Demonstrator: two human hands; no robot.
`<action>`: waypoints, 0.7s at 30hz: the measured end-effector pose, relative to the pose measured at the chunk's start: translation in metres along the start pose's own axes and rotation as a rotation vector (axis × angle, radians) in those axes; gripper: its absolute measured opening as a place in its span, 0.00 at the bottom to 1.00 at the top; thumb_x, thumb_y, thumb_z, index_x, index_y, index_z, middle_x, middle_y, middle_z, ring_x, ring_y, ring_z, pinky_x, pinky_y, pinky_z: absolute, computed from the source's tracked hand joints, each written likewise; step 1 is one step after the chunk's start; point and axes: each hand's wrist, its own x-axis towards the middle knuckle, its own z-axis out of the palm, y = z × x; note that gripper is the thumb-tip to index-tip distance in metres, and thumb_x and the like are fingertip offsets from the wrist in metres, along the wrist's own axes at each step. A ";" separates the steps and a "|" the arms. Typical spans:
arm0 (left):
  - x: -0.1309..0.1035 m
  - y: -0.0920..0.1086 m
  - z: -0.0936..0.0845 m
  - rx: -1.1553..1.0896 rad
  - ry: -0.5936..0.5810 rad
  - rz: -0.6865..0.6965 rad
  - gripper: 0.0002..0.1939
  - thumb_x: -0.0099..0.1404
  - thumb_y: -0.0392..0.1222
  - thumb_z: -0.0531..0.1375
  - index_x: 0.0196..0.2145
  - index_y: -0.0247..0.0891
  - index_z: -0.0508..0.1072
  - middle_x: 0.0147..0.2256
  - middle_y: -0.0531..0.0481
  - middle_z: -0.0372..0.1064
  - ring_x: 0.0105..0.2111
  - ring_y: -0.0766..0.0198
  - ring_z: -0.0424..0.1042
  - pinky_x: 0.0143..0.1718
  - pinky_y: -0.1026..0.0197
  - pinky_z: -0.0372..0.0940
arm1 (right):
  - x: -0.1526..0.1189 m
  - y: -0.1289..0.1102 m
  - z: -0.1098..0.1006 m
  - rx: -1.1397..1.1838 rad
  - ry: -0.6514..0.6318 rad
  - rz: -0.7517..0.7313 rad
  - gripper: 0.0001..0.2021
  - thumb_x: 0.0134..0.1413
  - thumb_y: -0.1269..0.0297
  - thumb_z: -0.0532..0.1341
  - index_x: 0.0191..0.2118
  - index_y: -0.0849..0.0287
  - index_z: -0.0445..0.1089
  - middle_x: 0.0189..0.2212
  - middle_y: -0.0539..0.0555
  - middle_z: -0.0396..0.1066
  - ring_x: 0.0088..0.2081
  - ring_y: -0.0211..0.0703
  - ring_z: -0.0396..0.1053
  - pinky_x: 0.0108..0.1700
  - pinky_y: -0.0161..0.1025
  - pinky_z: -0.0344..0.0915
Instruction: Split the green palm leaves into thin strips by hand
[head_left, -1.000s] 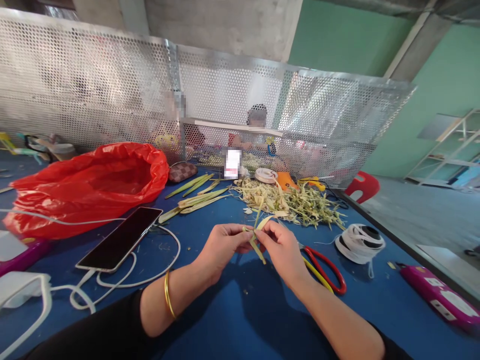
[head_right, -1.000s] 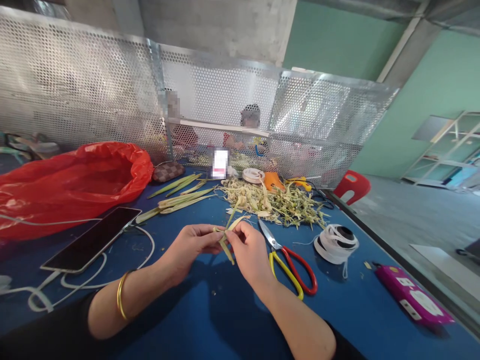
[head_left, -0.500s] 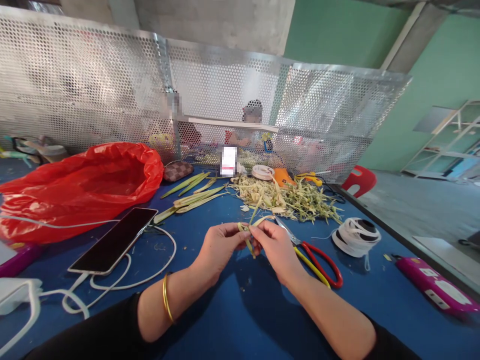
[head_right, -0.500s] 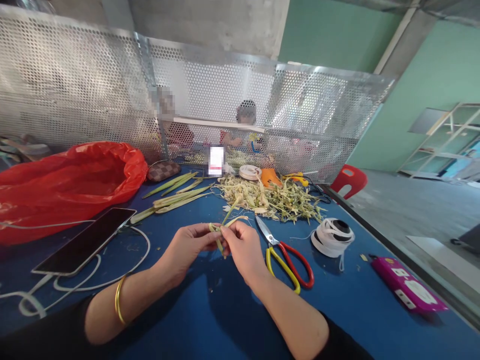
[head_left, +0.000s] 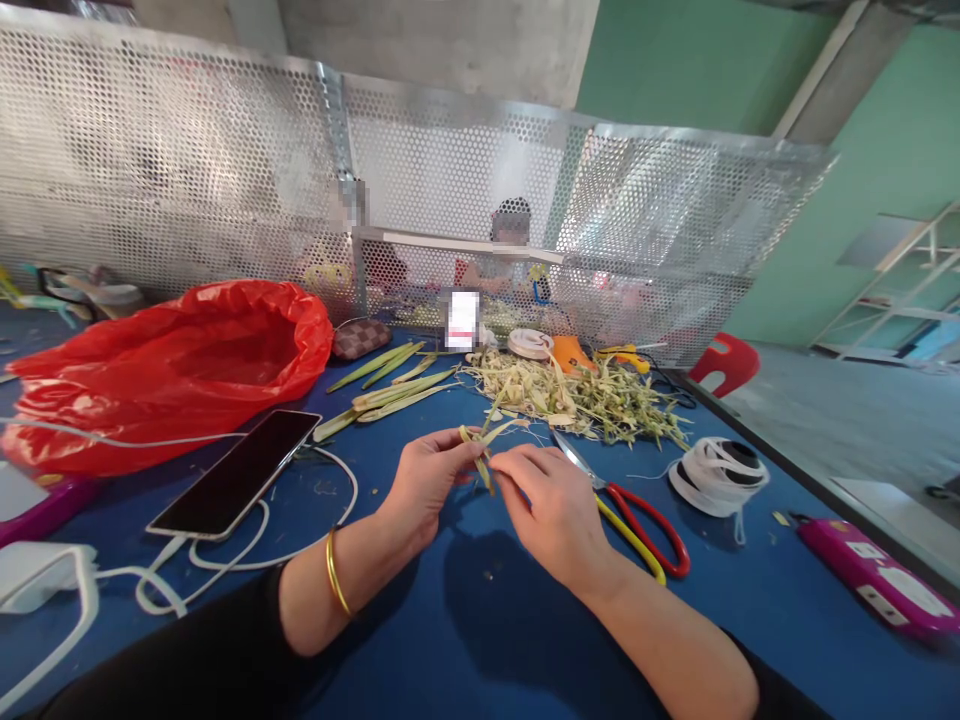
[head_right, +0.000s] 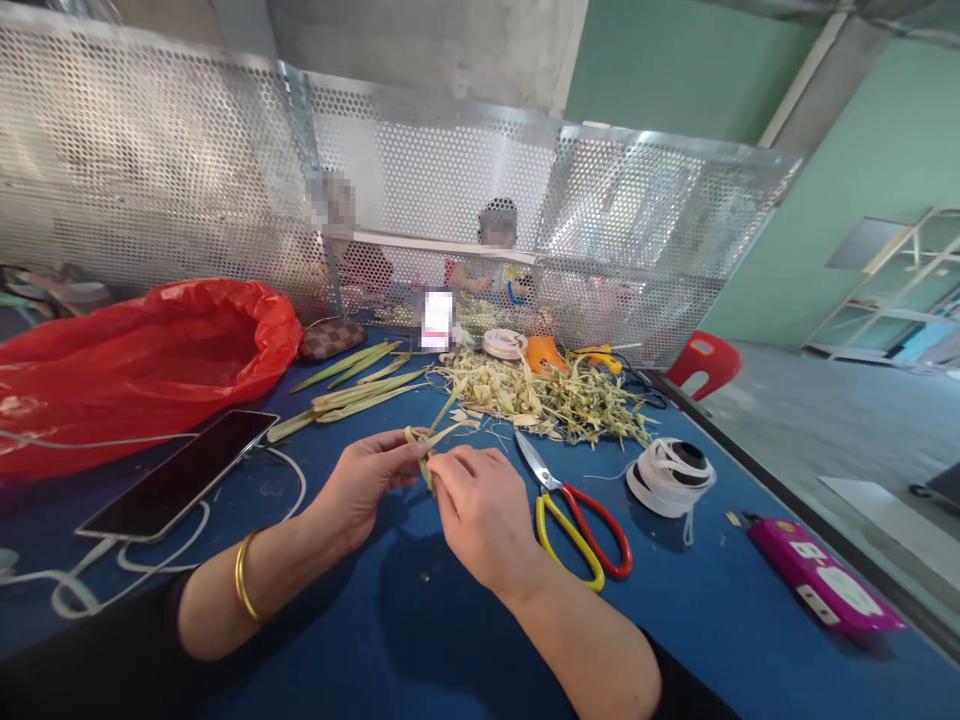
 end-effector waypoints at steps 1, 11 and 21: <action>-0.001 0.000 0.001 -0.024 -0.004 -0.009 0.11 0.46 0.39 0.67 0.30 0.35 0.78 0.26 0.51 0.71 0.25 0.69 0.67 0.27 0.67 0.61 | 0.000 0.000 0.000 0.019 -0.016 -0.023 0.08 0.56 0.75 0.55 0.37 0.57 0.69 0.31 0.52 0.72 0.32 0.39 0.67 0.37 0.37 0.60; -0.005 0.002 0.004 0.020 -0.032 -0.005 0.14 0.44 0.39 0.68 0.31 0.35 0.78 0.23 0.51 0.72 0.22 0.69 0.67 0.26 0.66 0.62 | 0.003 0.002 -0.005 -0.019 0.113 -0.109 0.08 0.58 0.75 0.55 0.35 0.57 0.69 0.31 0.51 0.73 0.34 0.38 0.70 0.42 0.38 0.61; -0.010 0.000 0.006 0.128 -0.216 -0.041 0.07 0.47 0.38 0.65 0.27 0.36 0.79 0.25 0.48 0.74 0.23 0.67 0.68 0.30 0.64 0.65 | 0.003 0.014 -0.001 -0.095 0.089 0.148 0.07 0.57 0.71 0.55 0.29 0.57 0.64 0.25 0.49 0.70 0.26 0.38 0.65 0.31 0.36 0.57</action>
